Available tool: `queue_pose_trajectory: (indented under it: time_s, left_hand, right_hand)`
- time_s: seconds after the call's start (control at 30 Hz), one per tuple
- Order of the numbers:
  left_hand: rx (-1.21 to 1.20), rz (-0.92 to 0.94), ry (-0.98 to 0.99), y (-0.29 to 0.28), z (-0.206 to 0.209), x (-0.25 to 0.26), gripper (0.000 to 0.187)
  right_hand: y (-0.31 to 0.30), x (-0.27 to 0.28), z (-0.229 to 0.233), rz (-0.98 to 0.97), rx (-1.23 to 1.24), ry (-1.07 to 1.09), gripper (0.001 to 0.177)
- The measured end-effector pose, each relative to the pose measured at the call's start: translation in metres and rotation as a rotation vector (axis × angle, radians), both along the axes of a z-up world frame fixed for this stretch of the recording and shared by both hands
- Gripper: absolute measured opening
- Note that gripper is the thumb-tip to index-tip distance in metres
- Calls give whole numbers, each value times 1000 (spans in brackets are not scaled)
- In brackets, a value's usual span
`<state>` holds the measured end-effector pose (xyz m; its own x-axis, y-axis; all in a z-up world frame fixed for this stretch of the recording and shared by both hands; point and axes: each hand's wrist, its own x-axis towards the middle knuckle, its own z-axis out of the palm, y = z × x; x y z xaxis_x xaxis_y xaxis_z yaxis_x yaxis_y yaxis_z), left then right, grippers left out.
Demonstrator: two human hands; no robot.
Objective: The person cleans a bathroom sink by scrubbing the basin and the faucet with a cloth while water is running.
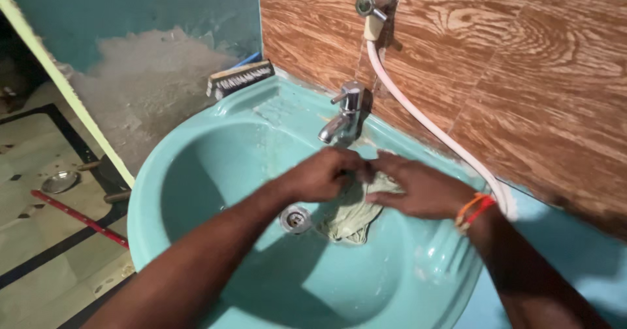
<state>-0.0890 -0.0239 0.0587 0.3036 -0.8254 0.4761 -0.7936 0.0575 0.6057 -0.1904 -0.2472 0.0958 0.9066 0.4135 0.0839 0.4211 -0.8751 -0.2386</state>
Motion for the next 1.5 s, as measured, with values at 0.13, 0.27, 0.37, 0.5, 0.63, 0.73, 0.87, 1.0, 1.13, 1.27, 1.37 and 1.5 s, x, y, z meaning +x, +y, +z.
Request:
queue_pose_trajectory:
  time_s: [0.13,0.27,0.37,0.5,0.63,0.73,0.87,1.0,1.13,1.27,1.37,1.5]
  left_hand:
    - [424,229,-23,5,1,-4,13]
    - [545,283,53,-1,-18,3,33]
    - [183,-53,391,-7,-37,10,23]
    - [56,-225,617,-10,-26,18,15]
    - [-105,-159,801,2,3,10,14]
    - [-254,-294,803,2,16,-1,24]
    - [-299,-159,668,0,22,-2,40]
    - [-322,-160,638,0,17,6,47]
    - [-338,-111,529,-4,10,9,50]
    - [-251,27,465,1,11,11,36]
    - [-174,167,376,5,16,6,26]
    - [-90,141,404,6,23,-6,10]
  right_hand:
    - [56,-8,-14,-211,-398,-89,86]
    - [72,-26,6,-344,-307,-26,56]
    - [66,-33,13,-280,-99,-151,38]
    - [63,-31,27,-319,233,-181,34]
    - [61,-37,50,-535,270,-205,44]
    - [56,-39,49,-605,320,-187,43]
    - [39,-40,38,-518,530,-248,28]
    - [15,-42,56,-465,540,-375,19]
    - [7,-53,76,-530,503,-532,19]
    - [10,-70,75,-546,-18,-438,22]
    - [20,-69,72,-515,-221,-188,36]
    - [39,-54,48,-547,-218,235,62]
